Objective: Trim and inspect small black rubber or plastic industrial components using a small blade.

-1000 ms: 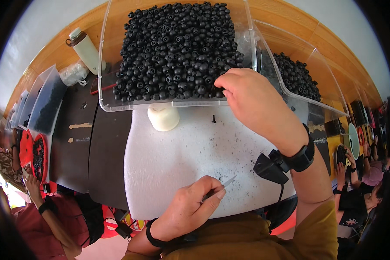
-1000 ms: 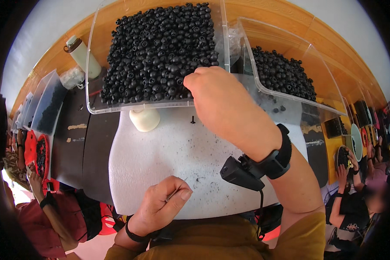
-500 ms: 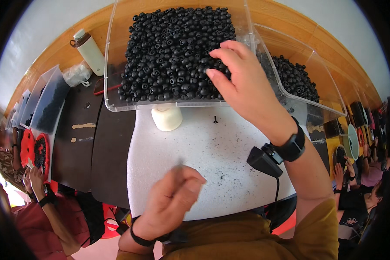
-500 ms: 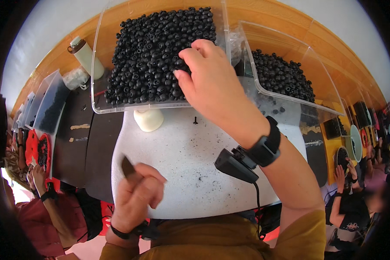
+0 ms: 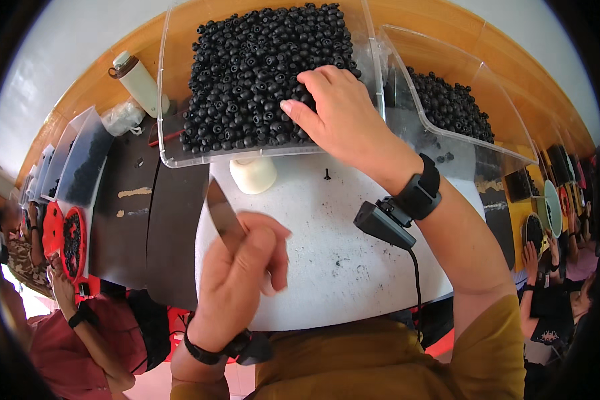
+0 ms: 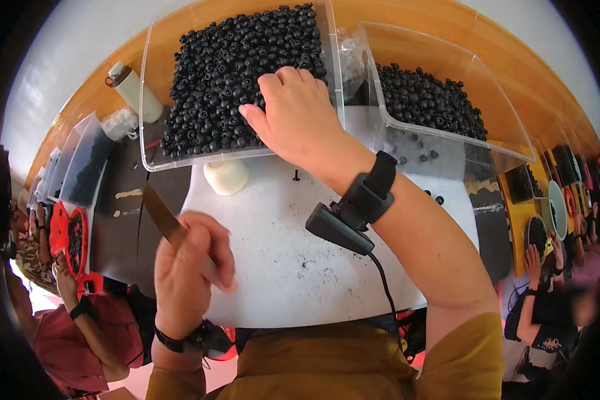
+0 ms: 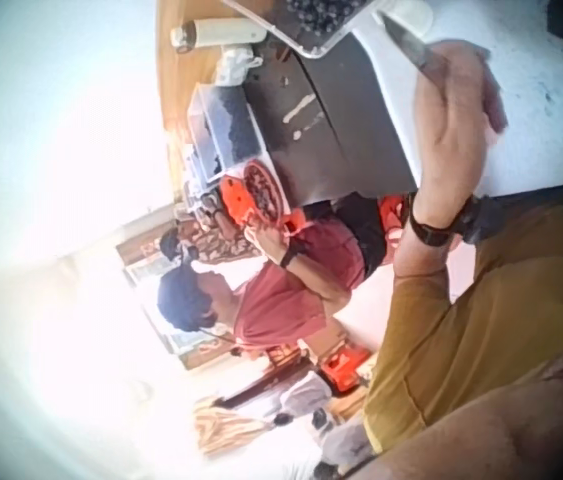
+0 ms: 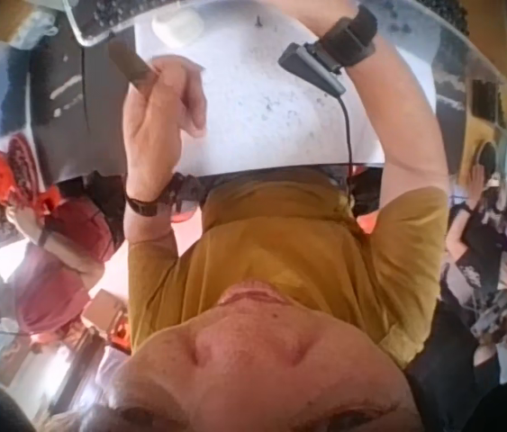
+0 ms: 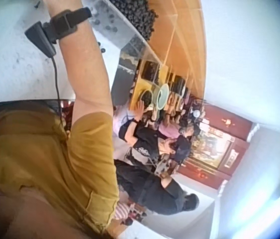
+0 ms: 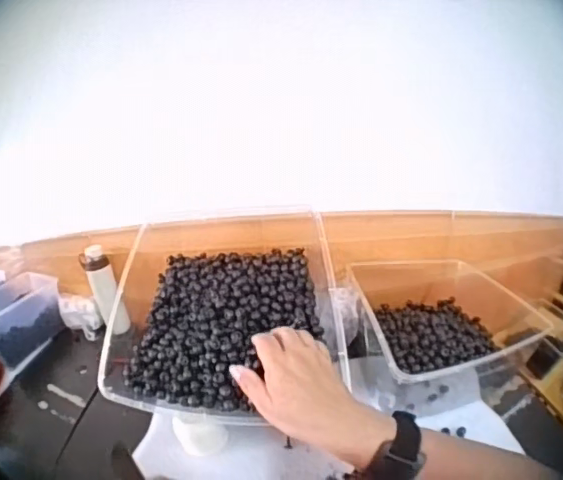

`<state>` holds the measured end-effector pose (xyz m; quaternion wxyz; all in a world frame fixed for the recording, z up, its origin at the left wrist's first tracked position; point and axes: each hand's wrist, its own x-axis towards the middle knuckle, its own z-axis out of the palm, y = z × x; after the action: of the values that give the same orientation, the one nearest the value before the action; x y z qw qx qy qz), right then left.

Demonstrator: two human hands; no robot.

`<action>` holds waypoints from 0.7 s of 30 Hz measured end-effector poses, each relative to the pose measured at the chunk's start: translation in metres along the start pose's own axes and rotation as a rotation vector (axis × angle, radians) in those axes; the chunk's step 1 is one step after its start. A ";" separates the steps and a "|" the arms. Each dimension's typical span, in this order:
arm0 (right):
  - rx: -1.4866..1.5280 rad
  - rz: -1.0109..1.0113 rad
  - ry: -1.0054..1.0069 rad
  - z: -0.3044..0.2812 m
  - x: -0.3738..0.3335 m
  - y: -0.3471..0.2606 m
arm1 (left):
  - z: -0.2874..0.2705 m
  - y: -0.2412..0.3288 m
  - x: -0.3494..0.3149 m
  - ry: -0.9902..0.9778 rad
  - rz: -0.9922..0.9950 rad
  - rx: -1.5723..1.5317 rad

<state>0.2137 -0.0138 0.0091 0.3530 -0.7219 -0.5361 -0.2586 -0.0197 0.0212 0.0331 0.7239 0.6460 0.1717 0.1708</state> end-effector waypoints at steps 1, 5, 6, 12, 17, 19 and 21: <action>0.009 0.014 0.021 0.002 -0.001 0.003 | 0.000 0.001 0.007 0.055 0.052 0.008; 0.105 0.024 0.160 -0.004 -0.001 0.007 | 0.000 0.019 0.053 0.242 0.297 0.247; 0.105 0.023 0.165 -0.005 0.000 0.006 | -0.005 0.021 0.066 0.237 0.365 0.327; 0.058 0.201 0.263 0.015 -0.003 -0.009 | -0.021 0.013 0.128 0.344 0.322 0.662; 0.063 0.357 0.105 0.008 0.001 -0.011 | -0.019 0.018 0.152 0.246 0.051 0.664; 0.091 0.391 0.060 0.006 0.003 -0.011 | -0.008 0.017 0.163 0.254 0.001 0.707; 0.113 0.431 0.018 0.006 0.002 -0.008 | 0.003 0.009 0.177 0.274 -0.032 0.652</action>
<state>0.2066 -0.0067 0.0089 0.4445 -0.7966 -0.3801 -0.1531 0.1379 0.1025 0.0377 0.4525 0.8113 0.3229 0.1809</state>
